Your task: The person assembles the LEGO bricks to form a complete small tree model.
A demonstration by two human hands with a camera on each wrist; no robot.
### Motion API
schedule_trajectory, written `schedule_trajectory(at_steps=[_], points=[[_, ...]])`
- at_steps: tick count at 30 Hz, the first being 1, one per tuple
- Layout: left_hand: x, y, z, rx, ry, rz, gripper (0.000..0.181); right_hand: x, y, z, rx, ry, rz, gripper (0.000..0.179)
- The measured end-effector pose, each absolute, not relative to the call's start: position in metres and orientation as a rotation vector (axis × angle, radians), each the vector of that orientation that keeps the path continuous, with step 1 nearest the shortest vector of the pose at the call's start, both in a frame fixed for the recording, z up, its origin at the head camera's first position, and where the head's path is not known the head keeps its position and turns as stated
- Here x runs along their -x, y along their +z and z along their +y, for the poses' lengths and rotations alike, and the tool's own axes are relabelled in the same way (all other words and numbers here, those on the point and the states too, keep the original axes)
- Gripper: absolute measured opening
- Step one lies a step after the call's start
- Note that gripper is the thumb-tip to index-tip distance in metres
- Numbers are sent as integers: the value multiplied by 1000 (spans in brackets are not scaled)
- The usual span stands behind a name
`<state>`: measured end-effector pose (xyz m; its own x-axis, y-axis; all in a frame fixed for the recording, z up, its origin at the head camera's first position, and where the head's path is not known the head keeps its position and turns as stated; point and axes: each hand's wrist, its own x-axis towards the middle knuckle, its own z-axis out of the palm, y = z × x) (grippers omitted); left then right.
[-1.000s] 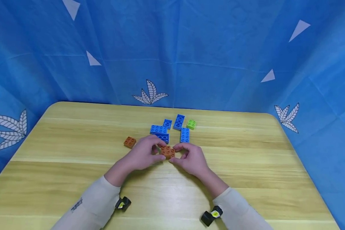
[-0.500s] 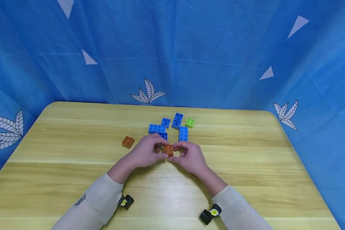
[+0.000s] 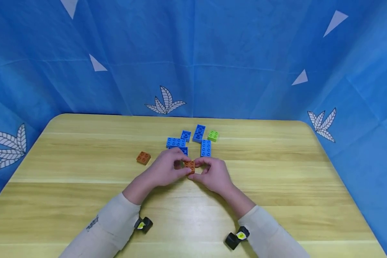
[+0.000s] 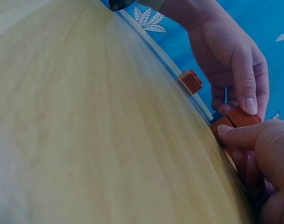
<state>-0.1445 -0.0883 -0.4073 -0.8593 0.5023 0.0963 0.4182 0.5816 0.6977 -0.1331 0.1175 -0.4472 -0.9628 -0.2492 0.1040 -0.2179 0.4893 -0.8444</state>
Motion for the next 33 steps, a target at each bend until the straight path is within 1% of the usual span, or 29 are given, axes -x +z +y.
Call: schedule_trajectory(at_steps=[10,17,21,24,27,30,33], points=[[146,-406,-86,-719,1175,2685,24,135,-445,116,395,-1491,2696,34],[144,-409,-85,-706,1172,2715,25,134,-446,119,482,-1570,2676,34],[143,-414,-88,-714,1176,2710,28,133,-448,120,501,-1618,2651,33],[143,-417,-97,-725,1220,2700,38,133,-449,119,478,-1605,2640,32],[145,-414,-114,-712,1267,2765,43,133,-449,117,443,-1587,2633,32],[148,-407,-134,-628,1286,2910,39,133,-448,117,410,-1568,2641,34],[153,-406,-155,-463,1198,3061,39,133,-447,118,387,-1554,2640,34]])
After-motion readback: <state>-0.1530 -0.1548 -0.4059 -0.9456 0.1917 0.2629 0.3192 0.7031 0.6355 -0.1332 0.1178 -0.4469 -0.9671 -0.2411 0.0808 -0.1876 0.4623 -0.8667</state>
